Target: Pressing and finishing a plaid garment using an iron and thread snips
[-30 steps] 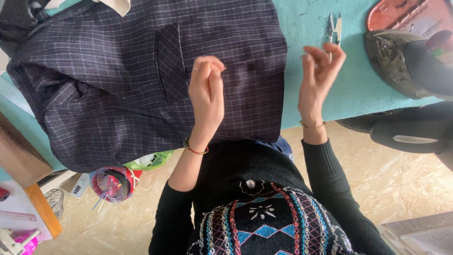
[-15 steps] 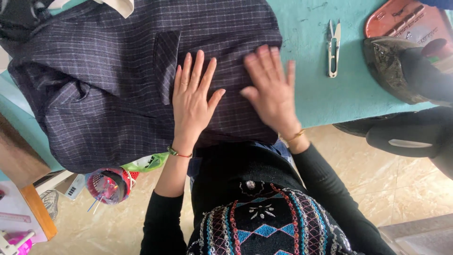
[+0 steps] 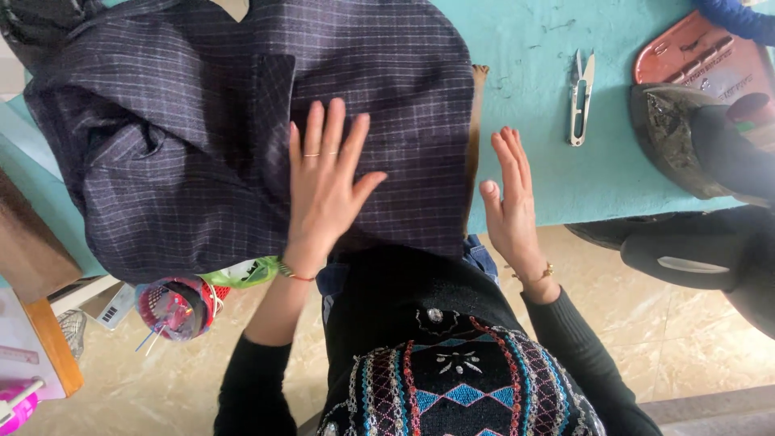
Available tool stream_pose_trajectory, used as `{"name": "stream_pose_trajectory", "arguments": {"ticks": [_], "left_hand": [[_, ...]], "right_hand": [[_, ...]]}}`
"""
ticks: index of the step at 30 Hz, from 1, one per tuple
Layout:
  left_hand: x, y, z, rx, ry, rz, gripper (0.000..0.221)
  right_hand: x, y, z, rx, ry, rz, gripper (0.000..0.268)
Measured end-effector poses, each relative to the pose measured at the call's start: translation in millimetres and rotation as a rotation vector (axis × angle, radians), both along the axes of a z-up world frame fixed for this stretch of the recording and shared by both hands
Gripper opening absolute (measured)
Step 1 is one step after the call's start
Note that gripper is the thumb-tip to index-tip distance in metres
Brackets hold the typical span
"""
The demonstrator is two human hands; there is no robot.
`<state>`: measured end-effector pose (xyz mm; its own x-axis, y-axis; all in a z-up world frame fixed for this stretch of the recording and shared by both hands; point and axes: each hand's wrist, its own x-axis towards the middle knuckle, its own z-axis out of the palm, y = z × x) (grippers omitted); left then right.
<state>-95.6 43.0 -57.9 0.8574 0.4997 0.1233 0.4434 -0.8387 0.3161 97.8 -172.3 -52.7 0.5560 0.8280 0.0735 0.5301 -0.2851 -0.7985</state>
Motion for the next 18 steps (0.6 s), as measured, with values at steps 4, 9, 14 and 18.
{"name": "stream_pose_trajectory", "arguments": {"ticks": [4, 9, 14, 18], "left_hand": [[57, -50, -8, -0.034, -0.038, -0.016, 0.099], [84, -85, 1, 0.114, 0.186, -0.116, 0.091], [80, -100, -3, 0.103, 0.124, -0.242, 0.101], [83, -131, -20, 0.165, 0.072, -0.459, 0.100]], "right_hand": [[11, 35, 9, 0.048, -0.171, 0.123, 0.081], [68, 65, -51, 0.153, -0.200, 0.411, 0.064], [96, 35, -38, -0.083, -0.187, 0.175, 0.052], [144, -33, -13, -0.343, -0.695, -0.171, 0.073]]}}
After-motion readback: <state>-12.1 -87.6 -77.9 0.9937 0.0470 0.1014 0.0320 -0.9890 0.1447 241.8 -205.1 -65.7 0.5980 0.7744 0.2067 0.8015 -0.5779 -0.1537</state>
